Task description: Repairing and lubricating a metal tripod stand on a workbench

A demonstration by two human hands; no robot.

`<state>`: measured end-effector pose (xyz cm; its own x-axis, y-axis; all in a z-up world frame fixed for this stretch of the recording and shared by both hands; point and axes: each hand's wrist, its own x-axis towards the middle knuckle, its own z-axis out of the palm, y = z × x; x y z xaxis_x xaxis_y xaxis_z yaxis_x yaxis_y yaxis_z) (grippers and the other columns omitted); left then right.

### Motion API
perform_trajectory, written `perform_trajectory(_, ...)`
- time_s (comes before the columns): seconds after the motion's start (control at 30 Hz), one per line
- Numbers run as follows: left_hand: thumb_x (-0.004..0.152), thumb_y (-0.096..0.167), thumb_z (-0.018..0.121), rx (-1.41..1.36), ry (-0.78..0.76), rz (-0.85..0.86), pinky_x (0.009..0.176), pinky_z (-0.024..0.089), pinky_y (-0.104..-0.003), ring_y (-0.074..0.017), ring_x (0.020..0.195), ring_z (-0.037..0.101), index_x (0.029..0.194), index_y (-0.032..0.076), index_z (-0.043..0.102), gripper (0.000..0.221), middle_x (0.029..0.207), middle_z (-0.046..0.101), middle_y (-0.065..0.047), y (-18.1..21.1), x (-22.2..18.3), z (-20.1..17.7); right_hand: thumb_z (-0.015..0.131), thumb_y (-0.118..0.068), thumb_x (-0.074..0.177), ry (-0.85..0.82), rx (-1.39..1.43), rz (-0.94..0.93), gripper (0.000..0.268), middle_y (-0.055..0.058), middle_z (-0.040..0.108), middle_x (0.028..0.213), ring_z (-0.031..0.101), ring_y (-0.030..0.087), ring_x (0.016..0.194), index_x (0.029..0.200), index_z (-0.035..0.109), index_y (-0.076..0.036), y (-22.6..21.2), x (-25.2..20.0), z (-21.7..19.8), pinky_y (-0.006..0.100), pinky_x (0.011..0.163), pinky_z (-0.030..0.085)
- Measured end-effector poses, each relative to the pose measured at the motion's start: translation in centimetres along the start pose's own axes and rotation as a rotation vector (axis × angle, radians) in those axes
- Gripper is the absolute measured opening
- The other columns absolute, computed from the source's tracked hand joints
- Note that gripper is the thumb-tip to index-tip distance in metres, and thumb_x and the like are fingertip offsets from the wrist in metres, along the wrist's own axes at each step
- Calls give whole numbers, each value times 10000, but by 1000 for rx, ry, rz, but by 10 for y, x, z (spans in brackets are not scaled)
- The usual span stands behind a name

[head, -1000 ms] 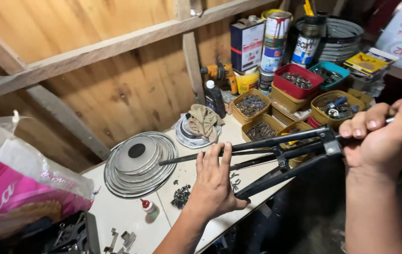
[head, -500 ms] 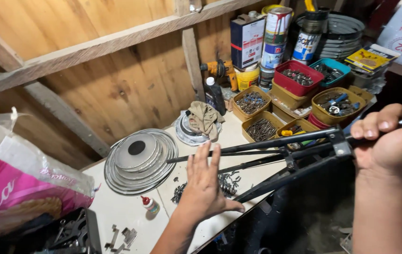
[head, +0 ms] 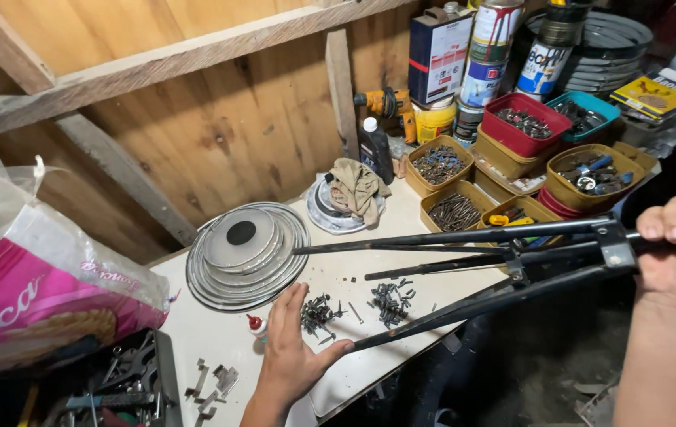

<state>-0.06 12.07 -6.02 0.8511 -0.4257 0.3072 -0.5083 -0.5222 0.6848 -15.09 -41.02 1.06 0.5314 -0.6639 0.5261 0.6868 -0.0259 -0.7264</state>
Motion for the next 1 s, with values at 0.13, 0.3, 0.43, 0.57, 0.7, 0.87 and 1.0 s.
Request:
perform_trajectory(0.13,657,542,936,-9,28,50,1203,295,-470,-301,1467,372,1534,99,402,1119,1563,418,-139,-10,-7,5,617,-469,1196,-233,143,67,477,-115,416,917,485,126,856,832,413,-237,33,6,-84,448,829,529)
perform_trajectory(0.3,661,534,942,-11,-76,-64,1187,292,-486,-289,1483,333,1552,157,370,1124,1573,384,-100,-15,-10,0,711,-461,1095,-329,124,7,350,-153,464,1000,508,71,917,914,484,-265,37,9,-109,427,899,558)
perform_trajectory(0.43,659,504,959,-7,-109,-91,1193,270,-474,-269,1485,343,1548,160,375,1118,1570,388,-92,-18,-12,5,722,-463,1080,-333,89,-21,349,-156,454,992,494,66,901,905,477,-287,34,7,-113,350,912,551)
perform_trajectory(0.57,616,536,996,35,-54,69,1164,295,-559,-382,1463,337,1544,140,369,1188,1574,377,-170,-15,-10,7,631,-492,1101,-203,36,-73,387,-158,351,761,378,-21,703,845,410,-304,3,-5,-49,174,728,404)
perform_trajectory(0.7,552,676,961,139,71,259,1186,257,-588,-440,1503,279,1584,148,304,1332,1624,276,-243,-9,-2,17,574,-536,972,76,-45,-72,303,-110,274,664,288,49,534,856,425,-298,-57,-28,86,252,538,278)
perform_trajectory(0.87,556,733,915,170,143,366,1201,248,-618,-482,1520,254,1594,156,311,1332,1632,269,-260,21,21,24,591,-660,837,358,35,-35,409,-43,228,530,216,103,406,812,477,-268,-83,-35,157,260,435,221)
perform_trajectory(1.0,582,729,924,124,80,433,1220,193,-625,-482,1557,156,1621,159,231,1373,1671,182,-261,49,36,29,648,-746,731,404,16,-35,516,-41,242,517,243,100,397,769,466,-265,-85,-36,167,247,423,228)
